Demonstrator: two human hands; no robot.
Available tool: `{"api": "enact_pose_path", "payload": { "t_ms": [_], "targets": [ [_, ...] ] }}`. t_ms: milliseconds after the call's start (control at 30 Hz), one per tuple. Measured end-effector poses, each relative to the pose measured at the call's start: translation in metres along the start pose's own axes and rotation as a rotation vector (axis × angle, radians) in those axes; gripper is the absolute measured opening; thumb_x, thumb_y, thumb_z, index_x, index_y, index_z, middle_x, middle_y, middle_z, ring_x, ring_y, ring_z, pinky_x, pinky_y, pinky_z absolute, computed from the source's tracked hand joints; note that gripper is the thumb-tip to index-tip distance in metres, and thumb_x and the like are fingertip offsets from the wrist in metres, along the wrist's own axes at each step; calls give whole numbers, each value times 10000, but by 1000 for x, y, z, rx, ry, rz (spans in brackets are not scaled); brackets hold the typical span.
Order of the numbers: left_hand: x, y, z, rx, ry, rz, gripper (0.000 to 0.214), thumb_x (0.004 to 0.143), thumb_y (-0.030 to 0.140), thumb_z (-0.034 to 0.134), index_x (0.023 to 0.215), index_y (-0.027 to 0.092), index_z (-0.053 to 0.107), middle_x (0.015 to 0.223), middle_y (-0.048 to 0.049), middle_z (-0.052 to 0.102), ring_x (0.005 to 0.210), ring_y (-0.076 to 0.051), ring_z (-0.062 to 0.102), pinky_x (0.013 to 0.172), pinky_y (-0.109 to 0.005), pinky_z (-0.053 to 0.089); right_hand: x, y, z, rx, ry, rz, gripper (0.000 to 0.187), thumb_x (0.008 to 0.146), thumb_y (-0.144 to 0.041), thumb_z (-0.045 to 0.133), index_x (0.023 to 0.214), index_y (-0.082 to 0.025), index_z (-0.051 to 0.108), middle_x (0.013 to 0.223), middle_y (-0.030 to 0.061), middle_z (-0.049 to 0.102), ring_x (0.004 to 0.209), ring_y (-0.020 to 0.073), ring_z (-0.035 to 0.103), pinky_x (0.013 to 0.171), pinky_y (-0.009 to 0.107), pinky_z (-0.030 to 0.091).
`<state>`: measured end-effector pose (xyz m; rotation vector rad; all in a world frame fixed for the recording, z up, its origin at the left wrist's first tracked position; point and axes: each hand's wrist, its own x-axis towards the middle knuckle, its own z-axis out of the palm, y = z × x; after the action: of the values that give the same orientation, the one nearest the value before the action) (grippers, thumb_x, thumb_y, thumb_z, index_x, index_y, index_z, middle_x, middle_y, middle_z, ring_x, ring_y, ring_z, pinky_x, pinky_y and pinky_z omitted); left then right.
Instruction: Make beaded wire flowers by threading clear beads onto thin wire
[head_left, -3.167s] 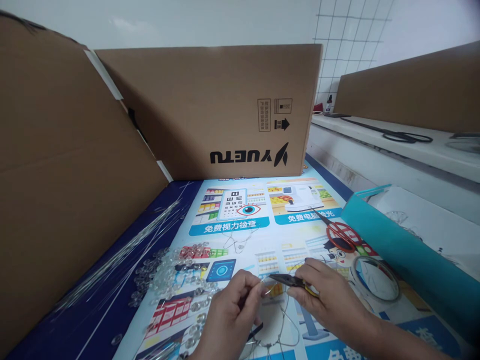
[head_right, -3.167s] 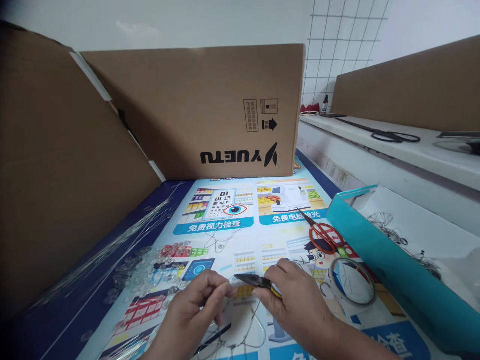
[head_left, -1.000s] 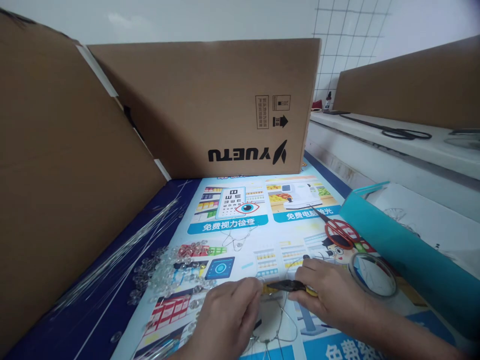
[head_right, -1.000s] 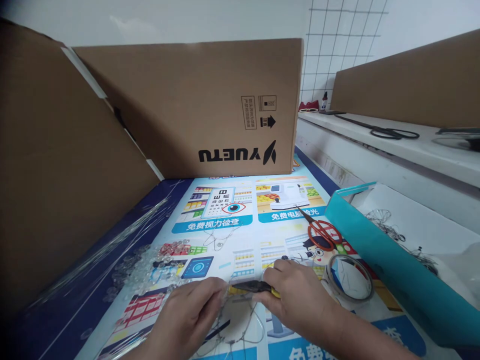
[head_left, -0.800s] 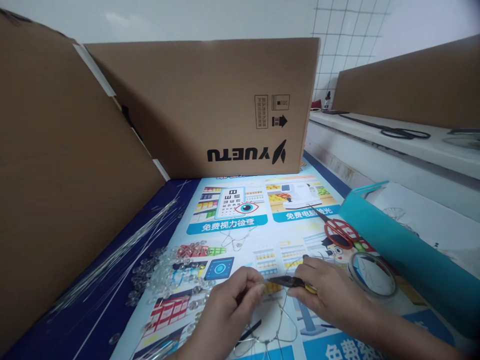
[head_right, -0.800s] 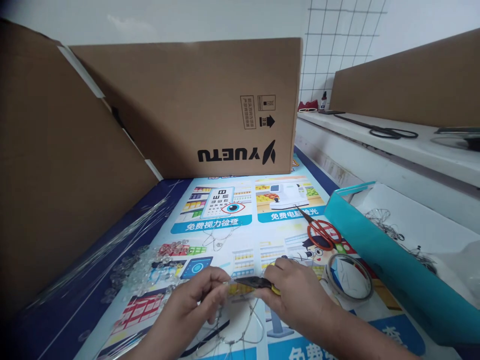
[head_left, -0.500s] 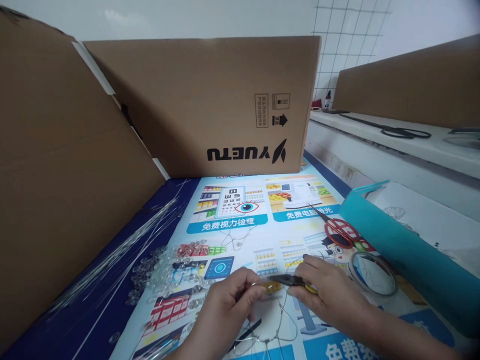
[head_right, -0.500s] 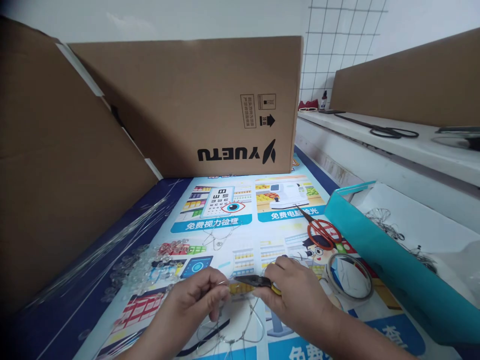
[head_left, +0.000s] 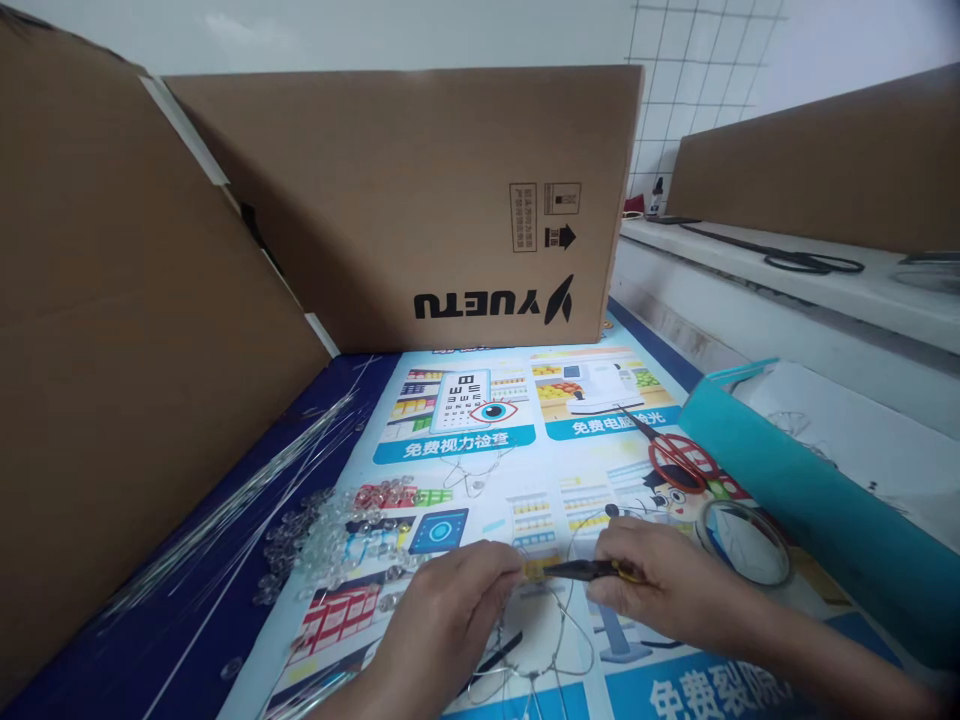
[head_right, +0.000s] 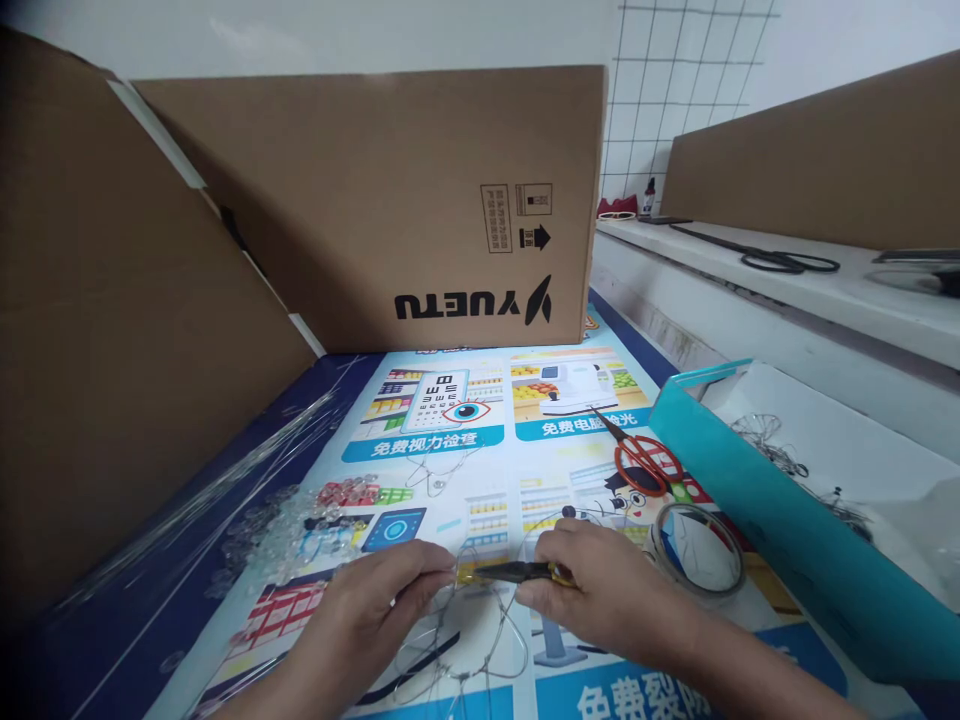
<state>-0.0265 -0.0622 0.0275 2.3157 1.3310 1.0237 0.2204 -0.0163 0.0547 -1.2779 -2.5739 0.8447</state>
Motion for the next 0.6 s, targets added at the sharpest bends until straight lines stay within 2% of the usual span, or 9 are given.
{"api": "enact_pose_path", "payload": {
  "t_ms": [267, 600],
  "targets": [
    [2, 0, 0, -2, -8, 78, 140, 862, 100, 475, 868, 203, 570, 706, 9, 649, 583, -133, 608, 525, -209, 437, 0, 5, 3, -35, -56, -33, 360, 846, -540, 495, 811, -202, 612, 801, 28, 609, 731, 169, 544, 575, 238, 314],
    [1, -2, -1, 51, -76, 136, 144, 882, 121, 446, 862, 199, 566, 685, -8, 637, 586, -171, 607, 522, -253, 439, 2, 4, 2, -6, -93, -71, 354, 849, -514, 503, 739, -185, 575, 725, 4, 589, 682, 141, 520, 552, 221, 294]
  ]
}}
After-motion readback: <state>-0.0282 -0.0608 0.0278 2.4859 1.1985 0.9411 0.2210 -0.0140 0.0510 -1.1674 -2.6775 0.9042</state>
